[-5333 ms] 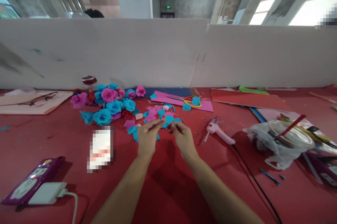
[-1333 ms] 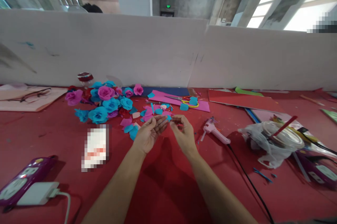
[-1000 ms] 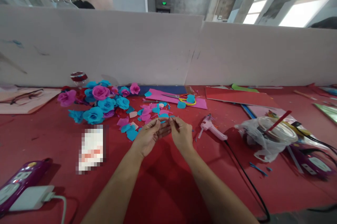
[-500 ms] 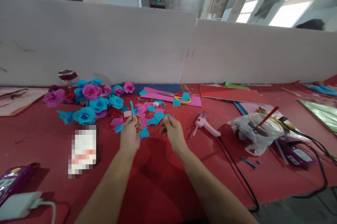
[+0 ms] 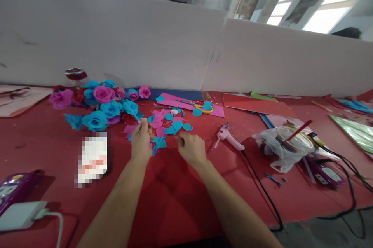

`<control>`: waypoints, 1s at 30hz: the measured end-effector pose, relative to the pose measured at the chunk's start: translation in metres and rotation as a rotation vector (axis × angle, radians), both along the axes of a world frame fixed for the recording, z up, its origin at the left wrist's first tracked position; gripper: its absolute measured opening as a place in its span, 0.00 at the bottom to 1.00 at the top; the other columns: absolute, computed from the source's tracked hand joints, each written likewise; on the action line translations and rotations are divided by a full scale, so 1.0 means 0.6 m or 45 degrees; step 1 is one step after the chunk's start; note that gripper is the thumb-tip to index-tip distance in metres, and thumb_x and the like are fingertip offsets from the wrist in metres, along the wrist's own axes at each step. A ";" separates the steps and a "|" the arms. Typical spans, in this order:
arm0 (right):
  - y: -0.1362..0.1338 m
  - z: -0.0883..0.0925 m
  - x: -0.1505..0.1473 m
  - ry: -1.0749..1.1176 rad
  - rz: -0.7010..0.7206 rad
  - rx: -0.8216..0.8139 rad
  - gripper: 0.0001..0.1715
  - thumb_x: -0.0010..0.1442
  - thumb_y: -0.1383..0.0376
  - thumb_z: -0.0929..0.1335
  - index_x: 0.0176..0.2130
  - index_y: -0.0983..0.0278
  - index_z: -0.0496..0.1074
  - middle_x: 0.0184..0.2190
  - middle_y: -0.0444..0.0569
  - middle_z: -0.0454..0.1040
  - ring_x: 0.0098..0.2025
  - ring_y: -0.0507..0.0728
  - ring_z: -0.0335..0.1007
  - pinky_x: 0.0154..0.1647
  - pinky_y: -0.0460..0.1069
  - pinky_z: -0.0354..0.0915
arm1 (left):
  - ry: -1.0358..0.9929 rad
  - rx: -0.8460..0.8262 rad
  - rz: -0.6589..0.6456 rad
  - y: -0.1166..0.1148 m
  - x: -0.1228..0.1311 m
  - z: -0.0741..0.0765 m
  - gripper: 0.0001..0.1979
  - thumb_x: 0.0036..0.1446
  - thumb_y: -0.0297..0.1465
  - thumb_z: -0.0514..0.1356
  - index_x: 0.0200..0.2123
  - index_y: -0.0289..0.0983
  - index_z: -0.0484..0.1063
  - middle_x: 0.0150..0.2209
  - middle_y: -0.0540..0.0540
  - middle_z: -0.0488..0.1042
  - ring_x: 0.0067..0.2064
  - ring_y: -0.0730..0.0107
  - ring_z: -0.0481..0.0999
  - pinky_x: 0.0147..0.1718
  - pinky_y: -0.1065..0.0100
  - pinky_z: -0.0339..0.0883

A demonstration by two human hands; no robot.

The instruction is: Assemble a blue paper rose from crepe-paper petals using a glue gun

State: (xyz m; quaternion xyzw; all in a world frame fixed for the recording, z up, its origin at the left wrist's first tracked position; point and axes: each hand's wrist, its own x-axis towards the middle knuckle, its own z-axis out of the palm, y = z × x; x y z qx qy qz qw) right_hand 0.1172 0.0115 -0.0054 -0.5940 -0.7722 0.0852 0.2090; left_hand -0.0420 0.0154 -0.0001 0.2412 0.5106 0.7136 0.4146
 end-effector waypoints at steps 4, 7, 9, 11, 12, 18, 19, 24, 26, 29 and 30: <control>0.033 -0.008 0.022 0.037 -0.062 0.077 0.13 0.57 0.67 0.64 0.40 0.60 0.76 0.37 0.53 0.78 0.39 0.60 0.71 0.40 0.51 0.60 | -0.028 -0.010 0.015 0.007 -0.009 -0.007 0.15 0.58 0.40 0.54 0.24 0.38 0.62 0.14 0.59 0.48 0.15 0.81 0.46 0.16 0.74 0.42; 0.053 -0.012 0.023 -0.058 -0.081 0.107 0.15 0.54 0.66 0.66 0.41 0.65 0.76 0.41 0.60 0.76 0.47 0.65 0.66 0.48 0.56 0.57 | 0.108 0.011 0.026 0.009 -0.010 -0.012 0.09 0.58 0.33 0.53 0.27 0.37 0.66 0.18 0.56 0.58 0.18 0.80 0.55 0.18 0.75 0.49; 0.063 -0.015 0.017 -0.092 -0.117 0.101 0.14 0.55 0.65 0.66 0.40 0.66 0.77 0.40 0.62 0.75 0.49 0.67 0.64 0.48 0.58 0.56 | 0.193 0.003 0.024 0.010 -0.010 -0.013 0.08 0.57 0.31 0.53 0.27 0.37 0.67 0.21 0.54 0.61 0.20 0.79 0.58 0.19 0.76 0.50; 0.070 -0.016 0.013 -0.010 -0.156 0.090 0.11 0.55 0.67 0.65 0.35 0.66 0.77 0.38 0.62 0.75 0.50 0.67 0.64 0.48 0.59 0.55 | 0.239 -0.031 -0.018 0.009 -0.009 -0.014 0.08 0.57 0.30 0.54 0.26 0.37 0.68 0.20 0.54 0.61 0.20 0.79 0.57 0.18 0.75 0.48; 0.073 -0.015 0.012 0.144 -0.179 0.065 0.10 0.54 0.68 0.65 0.32 0.65 0.77 0.37 0.61 0.76 0.50 0.66 0.64 0.49 0.59 0.55 | 0.248 -0.053 -0.057 0.009 -0.008 -0.015 0.08 0.56 0.30 0.54 0.26 0.37 0.69 0.20 0.54 0.61 0.19 0.79 0.56 0.17 0.75 0.46; 0.069 -0.002 0.010 1.226 -0.114 -0.299 0.11 0.51 0.59 0.66 0.28 0.64 0.73 0.26 0.48 0.75 0.33 0.56 0.70 0.36 0.50 0.63 | 0.223 -0.181 -0.325 0.002 0.007 -0.014 0.07 0.49 0.33 0.62 0.32 0.37 0.77 0.20 0.53 0.67 0.15 0.83 0.49 0.15 0.73 0.40; 0.064 0.000 0.007 1.261 -0.075 -0.337 0.13 0.50 0.57 0.66 0.28 0.64 0.72 0.25 0.47 0.74 0.31 0.55 0.70 0.34 0.49 0.64 | 0.201 -0.187 -0.347 0.001 0.010 -0.013 0.09 0.48 0.35 0.63 0.31 0.37 0.77 0.18 0.54 0.65 0.15 0.83 0.48 0.15 0.73 0.39; 0.042 -0.001 -0.008 1.572 0.036 -0.516 0.14 0.45 0.55 0.70 0.27 0.64 0.73 0.22 0.44 0.72 0.26 0.51 0.67 0.33 0.48 0.64 | 0.065 -0.155 -0.455 -0.003 0.019 -0.006 0.14 0.38 0.36 0.70 0.28 0.34 0.76 0.16 0.56 0.61 0.14 0.86 0.48 0.14 0.75 0.38; 0.037 -0.002 -0.010 1.690 0.052 -0.590 0.13 0.43 0.57 0.72 0.26 0.64 0.73 0.21 0.42 0.72 0.25 0.50 0.65 0.32 0.47 0.63 | 0.041 -0.160 -0.449 -0.001 0.016 -0.008 0.15 0.34 0.31 0.72 0.28 0.33 0.75 0.18 0.54 0.65 0.15 0.87 0.50 0.14 0.76 0.40; 0.035 -0.002 -0.005 1.755 0.012 -0.595 0.13 0.43 0.57 0.73 0.27 0.64 0.73 0.21 0.43 0.73 0.24 0.49 0.65 0.30 0.46 0.61 | 0.051 -0.173 -0.438 0.002 0.010 -0.014 0.13 0.34 0.30 0.71 0.26 0.32 0.75 0.19 0.54 0.66 0.15 0.88 0.51 0.13 0.77 0.40; 0.035 -0.001 -0.003 1.771 -0.023 -0.577 0.15 0.43 0.56 0.73 0.28 0.64 0.73 0.22 0.43 0.73 0.24 0.49 0.65 0.29 0.45 0.60 | 0.054 -0.173 -0.441 0.003 0.009 -0.017 0.13 0.34 0.31 0.71 0.26 0.32 0.75 0.19 0.54 0.66 0.15 0.88 0.51 0.13 0.77 0.40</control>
